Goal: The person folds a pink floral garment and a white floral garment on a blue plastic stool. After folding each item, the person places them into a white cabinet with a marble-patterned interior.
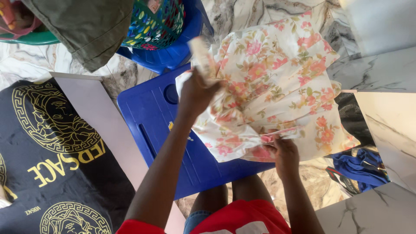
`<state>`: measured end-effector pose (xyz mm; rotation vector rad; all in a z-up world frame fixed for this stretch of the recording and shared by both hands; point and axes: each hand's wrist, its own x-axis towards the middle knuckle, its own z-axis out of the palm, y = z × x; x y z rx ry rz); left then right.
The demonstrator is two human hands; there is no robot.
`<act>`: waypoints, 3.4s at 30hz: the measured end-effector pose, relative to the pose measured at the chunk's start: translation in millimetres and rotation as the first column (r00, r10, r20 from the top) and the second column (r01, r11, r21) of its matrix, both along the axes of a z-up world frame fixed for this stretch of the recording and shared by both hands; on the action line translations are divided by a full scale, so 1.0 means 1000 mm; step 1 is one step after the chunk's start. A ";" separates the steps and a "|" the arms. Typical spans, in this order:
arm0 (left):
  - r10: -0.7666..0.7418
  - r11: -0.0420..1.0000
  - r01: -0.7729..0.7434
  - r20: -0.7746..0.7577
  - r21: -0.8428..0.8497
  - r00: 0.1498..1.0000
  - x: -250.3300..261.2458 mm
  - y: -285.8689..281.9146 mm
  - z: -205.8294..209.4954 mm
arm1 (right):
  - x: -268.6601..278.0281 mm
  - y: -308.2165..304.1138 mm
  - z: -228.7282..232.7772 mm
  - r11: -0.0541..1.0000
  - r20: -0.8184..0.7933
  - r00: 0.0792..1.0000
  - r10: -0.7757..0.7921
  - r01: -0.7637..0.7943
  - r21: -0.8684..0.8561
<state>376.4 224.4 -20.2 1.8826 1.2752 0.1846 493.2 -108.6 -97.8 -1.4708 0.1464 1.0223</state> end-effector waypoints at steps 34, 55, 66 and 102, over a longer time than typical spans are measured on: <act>-0.357 0.926 0.372 0.171 -0.066 0.918 0.007 0.045 -0.034 | 0.074 0.240 0.035 0.929 -0.414 0.903 0.113 0.051 0.366; -0.305 0.682 0.517 0.443 -0.517 0.843 0.015 0.042 -0.056 | 0.100 0.215 0.002 0.842 0.757 0.434 0.488 -0.464 -0.276; -0.396 0.830 0.349 -0.019 -0.436 0.918 0.014 0.042 -0.059 | 0.182 0.211 -0.022 0.527 0.409 0.476 0.778 -0.850 -0.013; -0.332 0.934 0.345 0.138 -0.090 0.933 0.030 0.043 -0.085 | 0.142 0.218 -0.009 0.838 0.805 0.261 0.533 -0.296 -0.459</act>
